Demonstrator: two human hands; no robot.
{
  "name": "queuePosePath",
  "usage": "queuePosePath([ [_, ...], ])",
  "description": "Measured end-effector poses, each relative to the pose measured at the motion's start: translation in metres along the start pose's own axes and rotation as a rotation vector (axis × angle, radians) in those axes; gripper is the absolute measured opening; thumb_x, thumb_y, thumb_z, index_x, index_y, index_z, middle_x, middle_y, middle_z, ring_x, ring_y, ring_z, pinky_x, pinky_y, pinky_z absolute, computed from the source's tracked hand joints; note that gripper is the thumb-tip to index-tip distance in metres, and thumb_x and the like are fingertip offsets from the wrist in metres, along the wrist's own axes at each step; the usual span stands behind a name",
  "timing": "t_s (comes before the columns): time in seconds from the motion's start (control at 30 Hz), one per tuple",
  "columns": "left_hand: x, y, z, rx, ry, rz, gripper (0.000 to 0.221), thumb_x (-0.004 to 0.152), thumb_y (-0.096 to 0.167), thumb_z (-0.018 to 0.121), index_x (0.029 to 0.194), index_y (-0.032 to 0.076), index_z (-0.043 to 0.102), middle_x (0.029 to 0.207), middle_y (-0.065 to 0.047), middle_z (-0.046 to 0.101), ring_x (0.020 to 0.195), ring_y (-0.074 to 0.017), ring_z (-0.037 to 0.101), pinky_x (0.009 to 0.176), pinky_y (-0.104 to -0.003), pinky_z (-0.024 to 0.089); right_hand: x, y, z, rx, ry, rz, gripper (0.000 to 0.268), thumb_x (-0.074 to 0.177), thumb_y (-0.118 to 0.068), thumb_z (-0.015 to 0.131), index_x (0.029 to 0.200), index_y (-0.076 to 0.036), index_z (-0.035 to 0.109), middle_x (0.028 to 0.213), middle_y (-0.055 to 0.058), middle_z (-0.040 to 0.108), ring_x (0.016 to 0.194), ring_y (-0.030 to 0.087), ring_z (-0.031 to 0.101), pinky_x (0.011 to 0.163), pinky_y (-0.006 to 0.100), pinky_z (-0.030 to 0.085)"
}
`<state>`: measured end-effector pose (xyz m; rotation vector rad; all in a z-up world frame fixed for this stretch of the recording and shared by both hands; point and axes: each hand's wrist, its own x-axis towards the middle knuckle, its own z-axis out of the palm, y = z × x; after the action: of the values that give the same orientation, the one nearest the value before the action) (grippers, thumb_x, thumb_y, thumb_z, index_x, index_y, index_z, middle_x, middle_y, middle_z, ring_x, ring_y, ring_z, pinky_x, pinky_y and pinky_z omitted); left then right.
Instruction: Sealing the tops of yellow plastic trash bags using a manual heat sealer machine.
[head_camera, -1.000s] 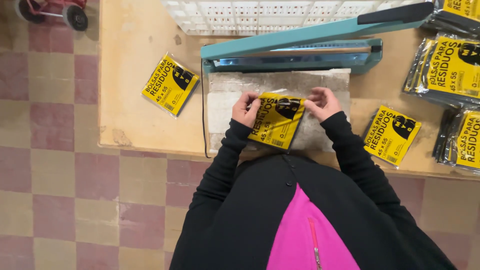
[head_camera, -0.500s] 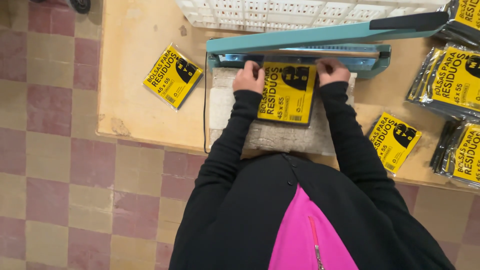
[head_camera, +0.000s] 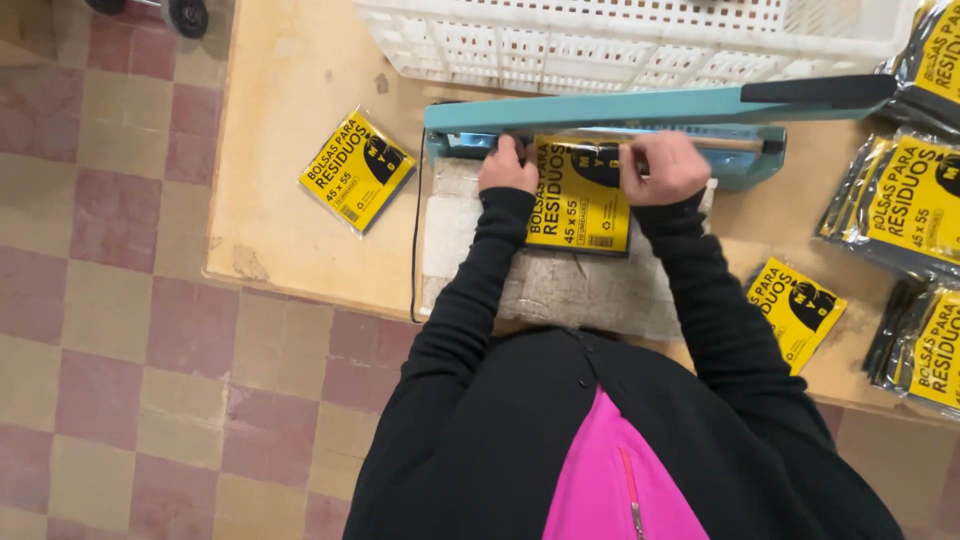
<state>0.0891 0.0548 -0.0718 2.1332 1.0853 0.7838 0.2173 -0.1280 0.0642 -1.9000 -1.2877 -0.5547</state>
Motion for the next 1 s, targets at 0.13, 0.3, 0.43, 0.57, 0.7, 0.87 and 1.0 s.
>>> queuePosePath([
  [0.13,-0.002,0.0,0.0,0.037,0.035,0.027,0.027,0.087,0.029,0.076,0.089,0.011,0.056,0.078,-0.014,0.067,0.074,-0.0415,0.065,0.066,-0.053,0.051,0.072,0.014,-0.004,-0.173,-0.089,-0.15,0.02,0.098,-0.021,0.079,0.088,-0.01,0.066,0.079,0.007,0.065,0.075,0.028,0.063,0.067,0.04,0.049],
  [0.3,0.001,-0.003,0.003,0.015,-0.009,0.019,0.017,0.081,0.021,0.072,0.083,0.013,0.056,0.069,-0.01,0.065,0.071,-0.037,0.064,0.065,-0.053,0.05,0.079,0.065,0.034,-0.264,-0.732,0.207,0.049,0.095,-0.062,0.075,0.097,-0.013,0.074,0.086,0.011,0.072,0.078,0.033,0.069,0.069,0.045,0.053],
  [0.43,0.001,0.008,-0.005,0.007,0.012,0.016,0.019,0.085,0.021,0.072,0.08,0.014,0.055,0.066,-0.01,0.061,0.07,-0.0362,0.063,0.063,-0.053,0.049,0.052,0.091,0.053,-0.171,-0.852,0.342,0.057,0.09,-0.069,0.074,0.101,-0.013,0.076,0.093,0.011,0.075,0.087,0.032,0.071,0.078,0.044,0.055],
  [0.57,-0.001,0.012,-0.006,-0.008,0.058,0.03,0.019,0.087,0.024,0.072,0.082,0.014,0.056,0.067,-0.01,0.059,0.067,-0.0362,0.061,0.061,-0.052,0.048,0.045,0.097,0.054,-0.037,-0.861,0.456,0.059,0.086,-0.067,0.075,0.106,-0.012,0.076,0.097,0.01,0.076,0.09,0.029,0.072,0.082,0.041,0.055],
  [0.7,0.0,0.029,-0.062,-0.061,0.158,0.057,0.029,0.09,0.032,0.073,0.076,0.016,0.054,0.066,-0.009,0.059,0.067,-0.0339,0.062,0.06,-0.05,0.048,0.042,0.096,0.058,-0.012,-0.869,0.545,0.059,0.086,-0.064,0.075,0.11,-0.01,0.075,0.101,0.011,0.076,0.094,0.028,0.072,0.087,0.04,0.055],
  [0.87,0.065,-0.11,-0.116,0.226,0.348,-0.022,0.025,0.087,0.033,0.075,0.084,0.014,0.058,0.076,-0.01,0.064,0.075,-0.0345,0.063,0.064,-0.05,0.05,0.032,0.112,0.062,0.01,-0.888,0.471,0.056,0.091,-0.06,0.073,0.11,-0.007,0.075,0.101,0.016,0.076,0.095,0.031,0.072,0.088,0.042,0.055],
  [1.0,0.136,-0.227,-0.149,0.648,0.001,-0.249,0.051,0.065,0.039,0.08,0.104,0.011,0.064,0.111,-0.015,0.067,0.109,-0.0338,0.063,0.093,-0.052,0.051,0.02,0.163,0.08,-0.001,-0.954,0.388,0.052,0.1,-0.055,0.071,0.105,-0.003,0.079,0.092,0.019,0.076,0.088,0.029,0.074,0.089,0.041,0.056],
])
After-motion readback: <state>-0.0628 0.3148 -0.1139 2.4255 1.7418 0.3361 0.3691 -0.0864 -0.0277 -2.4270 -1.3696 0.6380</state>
